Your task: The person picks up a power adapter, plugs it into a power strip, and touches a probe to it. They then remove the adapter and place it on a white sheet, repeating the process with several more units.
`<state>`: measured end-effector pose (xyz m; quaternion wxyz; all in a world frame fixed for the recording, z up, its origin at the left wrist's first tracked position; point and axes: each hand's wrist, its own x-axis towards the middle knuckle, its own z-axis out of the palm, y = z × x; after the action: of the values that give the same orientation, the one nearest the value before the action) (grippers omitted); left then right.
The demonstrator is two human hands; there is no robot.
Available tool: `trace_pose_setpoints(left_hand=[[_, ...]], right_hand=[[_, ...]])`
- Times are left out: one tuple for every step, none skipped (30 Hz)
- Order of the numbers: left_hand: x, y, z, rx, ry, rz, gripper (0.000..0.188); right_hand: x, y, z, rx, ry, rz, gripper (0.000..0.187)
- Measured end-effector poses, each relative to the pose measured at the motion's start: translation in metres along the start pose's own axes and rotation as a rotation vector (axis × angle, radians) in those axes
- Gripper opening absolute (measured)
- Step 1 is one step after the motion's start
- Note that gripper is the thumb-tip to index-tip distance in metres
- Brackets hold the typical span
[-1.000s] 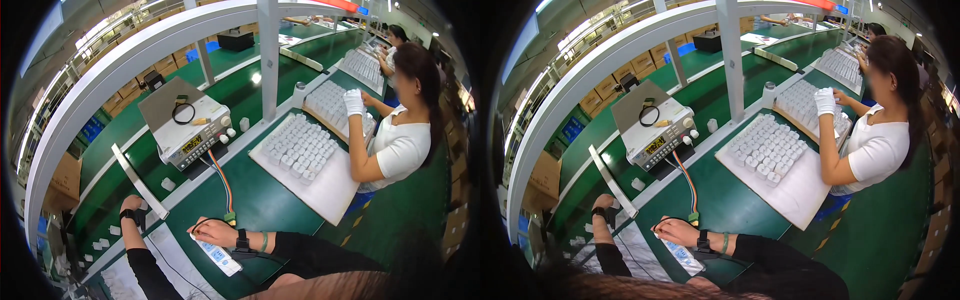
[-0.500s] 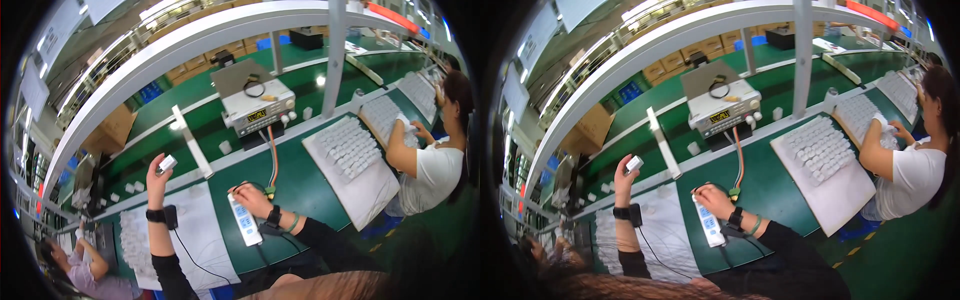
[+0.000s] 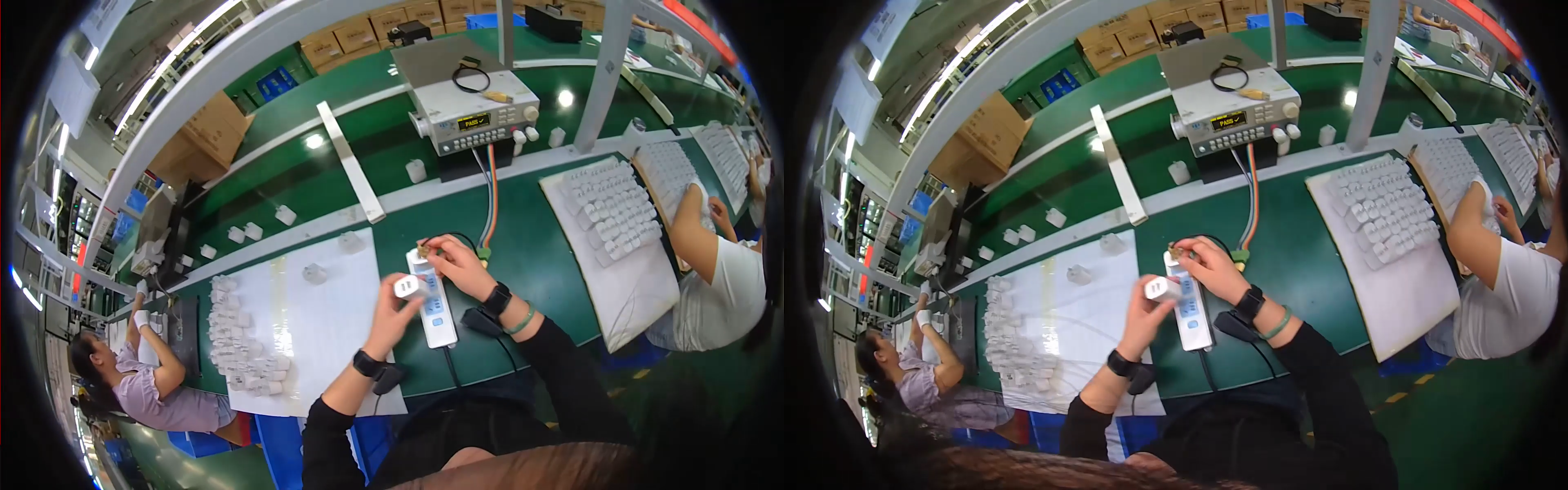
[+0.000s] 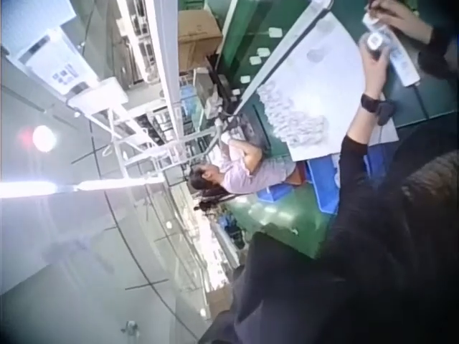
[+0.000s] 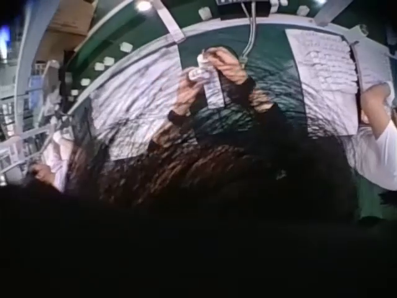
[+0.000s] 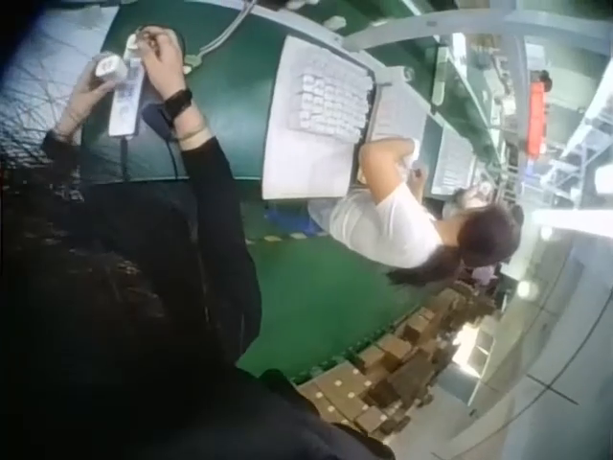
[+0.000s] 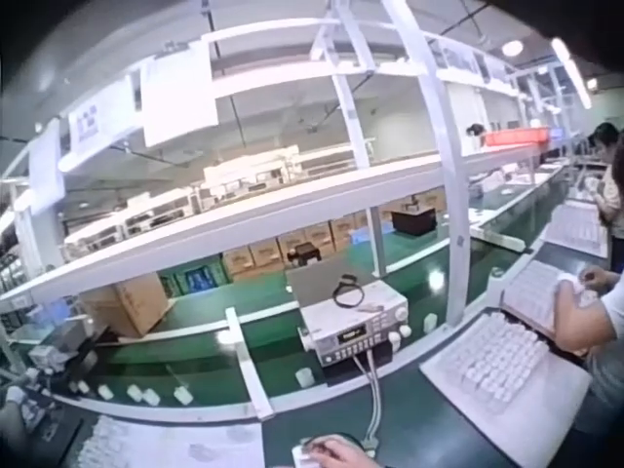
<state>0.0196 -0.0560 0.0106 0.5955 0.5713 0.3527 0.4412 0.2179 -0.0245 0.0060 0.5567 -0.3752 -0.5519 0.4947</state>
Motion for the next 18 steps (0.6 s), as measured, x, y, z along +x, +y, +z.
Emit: trace_pose_setpoints(left_hand=[[0.000, -0.006, -0.002, 0.187, -0.004, 0.030, 0.046], [0.001, -0.005, 0.005, 0.198, -0.001, 0.037, 0.046], [0.001, 0.000, 0.012, 0.296, -0.069, -0.005, 0.045], [0.002, 0.004, 0.014, 0.394, -0.137, -0.045, 0.043], [0.003, 0.004, 0.014, 0.398, -0.145, -0.032, 0.043], [0.002, 0.004, 0.014, 0.561, -0.185, 0.090, 0.042], [0.001, 0.003, 0.014, 0.716, -0.221, 0.216, 0.042], [0.000, 0.000, 0.013, 0.867, -0.254, 0.345, 0.041], [-0.001, -0.004, 0.012, 0.858, -0.260, 0.363, 0.041], [-0.005, -0.008, 0.012, 0.867, -0.245, 0.357, 0.041], [-0.007, -0.013, 0.011, 0.874, -0.229, 0.349, 0.042], [-0.004, -0.011, 0.008, 0.884, -0.215, 0.345, 0.042], [0.001, -0.008, -0.001, 0.877, -0.221, 0.360, 0.042], [0.006, -0.004, -0.014, 0.592, -0.274, 0.168, 0.042], [0.015, 0.003, -0.026, 0.306, -0.324, -0.019, 0.042], [0.023, 0.006, -0.030, 0.018, -0.370, -0.208, 0.042], [0.031, 0.011, -0.027, 0.014, -0.375, -0.201, 0.042], [0.041, 0.017, -0.024, 0.201, -0.152, -0.010, 0.042]], right_hand=[[0.003, 0.003, 0.001, -0.011, -0.021, -0.017, 0.029], [0.002, 0.002, -0.001, -0.005, -0.024, -0.028, 0.029], [0.000, 0.000, -0.004, -0.017, -0.022, -0.015, 0.029], [-0.001, -0.002, -0.005, -0.031, -0.019, -0.003, 0.029], [-0.004, -0.005, -0.009, -0.055, -0.006, 0.009, 0.028], [-0.006, -0.004, -0.008, -0.061, 0.003, -0.005, 0.028], [-0.006, -0.002, -0.005, -0.083, 0.008, -0.025, 0.028], [-0.007, 0.000, -0.002, -0.108, 0.016, -0.044, 0.028], [-0.006, 0.002, -0.002, -0.134, 0.023, -0.062, 0.027], [-0.007, -0.001, -0.001, -0.148, 0.030, -0.069, 0.027], [-0.009, -0.004, 0.000, -0.172, 0.026, -0.067, 0.027], [-0.007, -0.008, 0.002, -0.195, 0.025, -0.068, 0.027], [-0.007, -0.012, 0.003, -0.217, 0.022, -0.067, 0.027], [-0.007, -0.015, 0.003, -0.229, 0.029, -0.072, 0.027], [-0.006, -0.020, 0.002, -0.320, 0.015, -0.115, 0.027], [-0.005, -0.023, 0.001, -0.411, 0.000, -0.156, 0.027], [-0.003, -0.026, 0.002, -0.497, -0.019, -0.194, 0.027], [-0.002, -0.028, 0.004, -0.505, -0.018, -0.194, 0.027]])
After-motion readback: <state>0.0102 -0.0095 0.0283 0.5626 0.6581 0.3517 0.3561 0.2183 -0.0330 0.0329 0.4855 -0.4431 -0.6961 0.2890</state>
